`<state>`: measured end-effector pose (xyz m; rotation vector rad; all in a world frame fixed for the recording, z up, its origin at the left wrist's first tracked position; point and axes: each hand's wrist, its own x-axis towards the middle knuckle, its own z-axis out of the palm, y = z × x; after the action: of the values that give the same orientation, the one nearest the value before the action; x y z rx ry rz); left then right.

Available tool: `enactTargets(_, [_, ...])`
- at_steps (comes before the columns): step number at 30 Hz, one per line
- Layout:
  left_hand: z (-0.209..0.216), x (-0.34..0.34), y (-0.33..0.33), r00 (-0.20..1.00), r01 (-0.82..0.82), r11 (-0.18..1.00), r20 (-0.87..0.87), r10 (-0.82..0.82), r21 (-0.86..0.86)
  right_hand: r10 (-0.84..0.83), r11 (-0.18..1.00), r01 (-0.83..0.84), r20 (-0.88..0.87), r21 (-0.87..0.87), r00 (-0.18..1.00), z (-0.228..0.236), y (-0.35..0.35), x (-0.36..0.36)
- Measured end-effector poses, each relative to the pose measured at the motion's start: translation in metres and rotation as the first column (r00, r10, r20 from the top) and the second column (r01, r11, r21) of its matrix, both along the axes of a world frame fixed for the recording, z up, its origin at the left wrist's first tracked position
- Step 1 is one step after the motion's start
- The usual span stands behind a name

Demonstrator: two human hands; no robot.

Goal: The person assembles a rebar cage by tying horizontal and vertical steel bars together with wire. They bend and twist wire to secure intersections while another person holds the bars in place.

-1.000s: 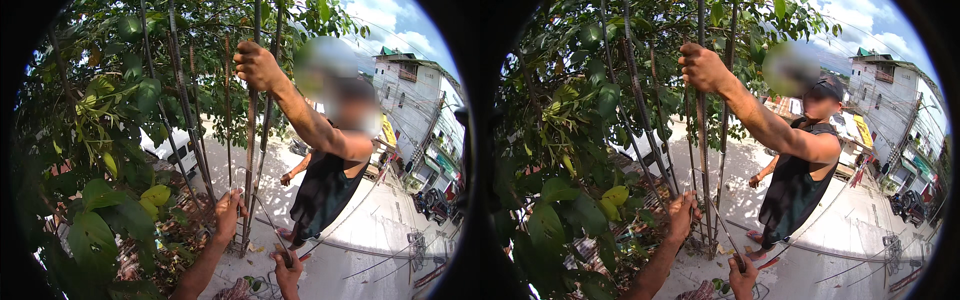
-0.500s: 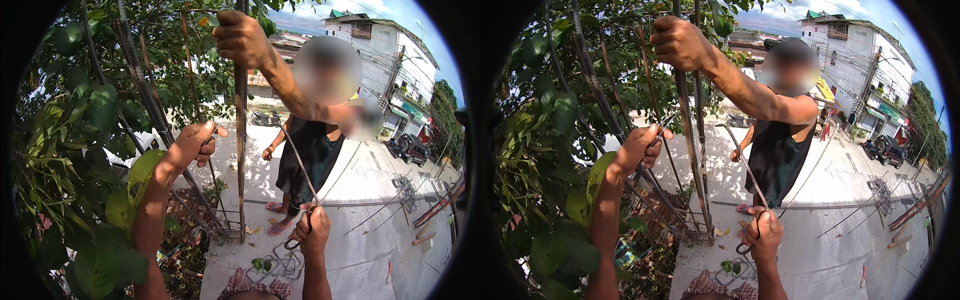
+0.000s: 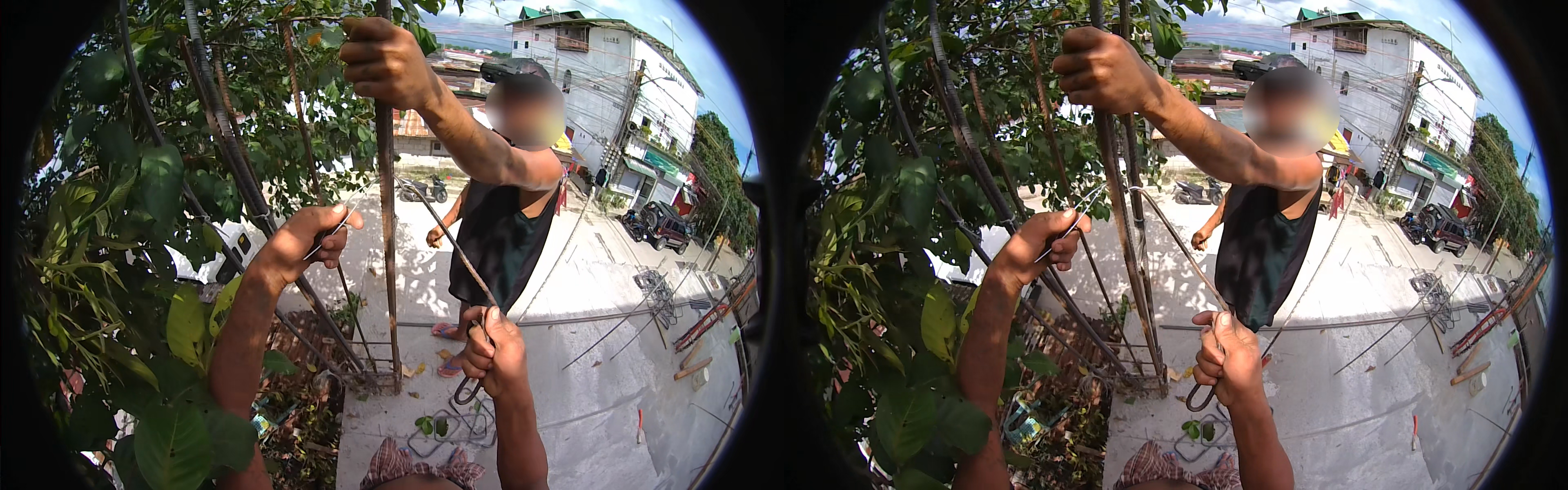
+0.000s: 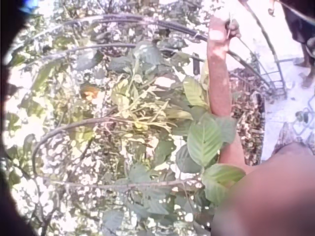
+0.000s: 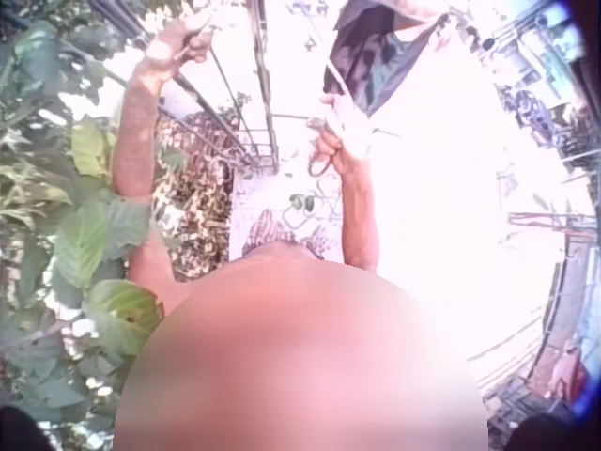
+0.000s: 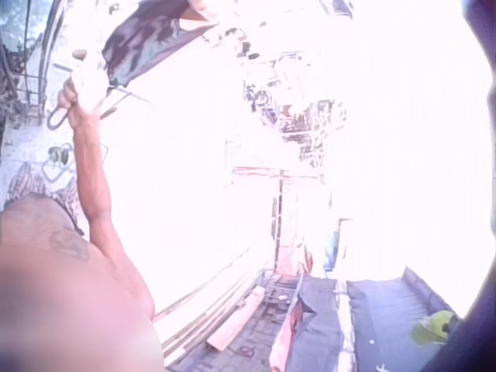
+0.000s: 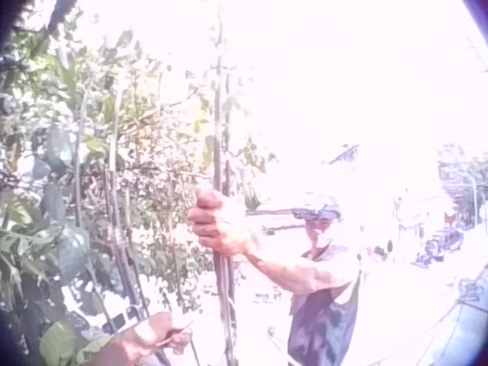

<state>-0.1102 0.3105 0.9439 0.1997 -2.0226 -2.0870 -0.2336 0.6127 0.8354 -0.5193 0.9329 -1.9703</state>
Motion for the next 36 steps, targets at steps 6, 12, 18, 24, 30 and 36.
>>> enactTargets(6, [-0.007, 0.003, -0.002, 0.999, 0.019, 0.997, -0.045, -0.016, 0.071, -0.047, 0.998, 0.048, -0.039, 0.028, 0.998, 0.007, 0.003, 0.007])
enactTargets(12, [-0.001, 0.01, -0.01, 0.998, 0.053, 0.99, -0.045, -0.047, 0.131, -0.013, 0.999, 0.016, -0.058, 0.05, 0.998, 0.014, -0.002, 0.01])
enactTargets(18, [-0.008, 0.006, 0.01, 0.938, 0.308, 0.868, -0.279, -0.207, 0.39, 0.171, 0.982, -0.18, 0.134, 0.057, 0.976, 0.024, 0.001, 0.016])
enactTargets(24, [-0.02, -0.022, 0.085, 0.934, 0.098, 0.908, -0.353, 0.058, 0.407, 0.266, 0.963, -0.266, 0.264, -0.039, 0.927, 0.02, 0.013, 0.039])
enactTargets(30, [0.008, -0.048, 0.137, 0.914, -0.369, 0.926, -0.152, 0.377, 0.076, 0.262, 0.965, -0.256, 0.235, -0.057, 0.936, 0.007, 0.018, 0.04])
enactTargets(36, [-0.038, -0.027, 0.114, 0.89, -0.29, 0.858, -0.211, 0.405, 0.423, 0.245, 0.966, -0.248, 0.052, 0.069, 0.968, 0.017, 0.033, 0.015])
